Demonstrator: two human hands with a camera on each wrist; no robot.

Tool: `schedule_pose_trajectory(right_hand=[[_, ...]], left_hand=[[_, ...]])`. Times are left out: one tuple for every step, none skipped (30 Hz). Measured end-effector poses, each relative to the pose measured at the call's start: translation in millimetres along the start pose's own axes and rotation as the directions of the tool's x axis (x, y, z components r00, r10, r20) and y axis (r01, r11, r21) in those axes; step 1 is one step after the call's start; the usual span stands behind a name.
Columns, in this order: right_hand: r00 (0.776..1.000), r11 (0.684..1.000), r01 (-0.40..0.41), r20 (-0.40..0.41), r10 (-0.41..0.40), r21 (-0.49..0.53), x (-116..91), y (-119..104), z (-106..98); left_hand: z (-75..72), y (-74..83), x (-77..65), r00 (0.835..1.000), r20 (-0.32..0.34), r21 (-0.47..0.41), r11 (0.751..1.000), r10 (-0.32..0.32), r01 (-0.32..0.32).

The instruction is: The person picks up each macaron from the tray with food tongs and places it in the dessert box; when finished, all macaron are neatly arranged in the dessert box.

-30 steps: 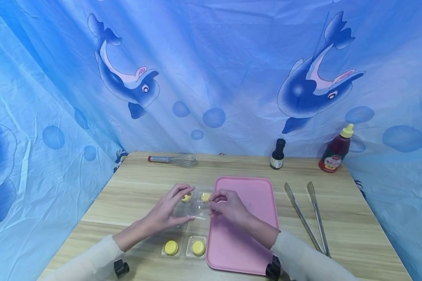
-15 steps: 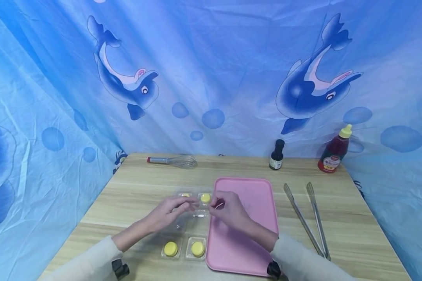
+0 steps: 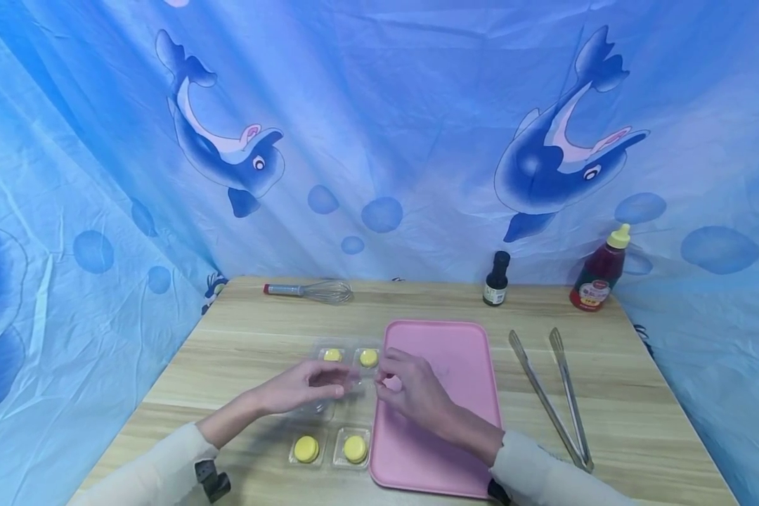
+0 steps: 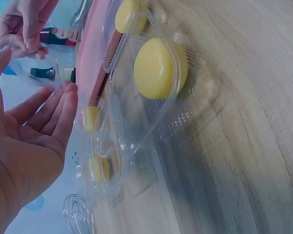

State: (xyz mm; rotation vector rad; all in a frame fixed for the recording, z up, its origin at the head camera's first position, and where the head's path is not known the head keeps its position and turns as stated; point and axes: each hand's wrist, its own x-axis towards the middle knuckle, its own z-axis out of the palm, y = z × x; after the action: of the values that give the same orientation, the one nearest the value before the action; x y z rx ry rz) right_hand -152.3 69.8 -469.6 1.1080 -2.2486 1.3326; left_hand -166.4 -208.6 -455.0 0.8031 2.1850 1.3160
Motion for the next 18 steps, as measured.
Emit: schedule_pose_trajectory(right_hand=[[1.0,1.0,-0.023,0.02,0.023,0.013,-0.4,-1.4,-0.1],[0.997,0.998,-0.056,0.046,0.055,0.029,-0.6,-3.0,-0.4],[0.993,0.994,-0.096,0.076,0.092,0.049,-1.0,-4.5,-0.6],[0.985,0.988,-0.143,0.108,0.135,0.065,-1.6,-6.0,-0.7],[0.974,0.979,-0.19,0.138,0.178,0.072,-2.3,-7.1,-0.8],[0.961,0.969,-0.234,0.171,0.219,0.075,-2.9,-8.3,-1.0],[0.946,0.958,-0.275,0.202,0.254,0.082,-3.5,-9.2,-1.1],[0.931,0.947,-0.31,0.23,0.283,0.088,-4.0,-9.9,-1.1],[0.918,0.937,-0.337,0.254,0.305,0.093,-4.4,-10.5,-1.3],[0.908,0.93,-0.356,0.271,0.321,0.091,-4.8,-10.9,-1.4],[0.898,0.923,-0.372,0.287,0.333,0.094,-5.1,-11.1,-1.6],[0.891,0.918,-0.385,0.298,0.342,0.097,-5.3,-11.3,-1.8],[0.888,0.916,-0.39,0.304,0.346,0.097,-5.5,-11.2,-1.7],[0.884,0.914,-0.396,0.308,0.352,0.092,-5.7,-11.3,-1.9],[0.88,0.912,-0.401,0.312,0.358,0.087,-6.1,-11.3,-2.0],[0.878,0.911,-0.403,0.314,0.361,0.081,-6.6,-11.3,-2.0],[0.875,0.91,-0.407,0.319,0.364,0.079,-7.0,-11.5,-2.0],[0.875,0.911,-0.405,0.32,0.362,0.076,-7.5,-11.5,-2.0]], left_hand=[[-0.2,-0.3,-0.8,1.0,-0.002,-0.002,1.0,-0.001,0.001],[-0.3,-0.8,-2.0,1.0,-0.008,0.005,1.0,-0.002,0.002],[-0.4,-2.0,-3.1,1.0,-0.014,0.017,1.0,-0.003,0.003],[-0.2,-3.3,-4.3,1.0,-0.019,0.031,1.0,-0.001,0.002],[-0.1,-4.5,-5.9,1.0,-0.025,0.044,0.999,0.005,-0.003],[0.1,-5.7,-7.4,0.999,-0.031,0.059,0.998,0.01,-0.008],[0.4,-6.8,-8.8,0.999,-0.039,0.073,0.997,0.019,-0.016],[0.7,-7.8,-10.2,0.998,-0.049,0.086,0.996,0.027,-0.023],[1.1,-8.6,-11.4,0.998,-0.057,0.098,0.995,0.035,-0.029],[1.7,-8.7,-12.6,0.997,-0.067,0.112,0.993,0.044,-0.036],[2.4,-8.8,-13.3,0.995,-0.078,0.132,0.99,0.056,-0.045],[3.1,-9.1,-13.8,0.994,-0.089,0.156,0.986,0.068,-0.053],[4.0,-9.4,-14.3,0.991,-0.101,0.186,0.98,0.085,-0.065],[5.0,-9.7,-14.6,0.988,-0.111,0.222,0.972,0.105,-0.078],[6.0,-10.3,-14.8,0.985,-0.12,0.26,0.961,0.125,-0.09],[7.0,-10.9,-15.2,0.98,-0.128,0.297,0.949,0.151,-0.108],[7.9,-11.6,-15.6,0.975,-0.135,0.331,0.935,0.177,-0.124],[8.8,-12.4,-16.1,0.97,-0.142,0.361,0.922,0.2,-0.137]])
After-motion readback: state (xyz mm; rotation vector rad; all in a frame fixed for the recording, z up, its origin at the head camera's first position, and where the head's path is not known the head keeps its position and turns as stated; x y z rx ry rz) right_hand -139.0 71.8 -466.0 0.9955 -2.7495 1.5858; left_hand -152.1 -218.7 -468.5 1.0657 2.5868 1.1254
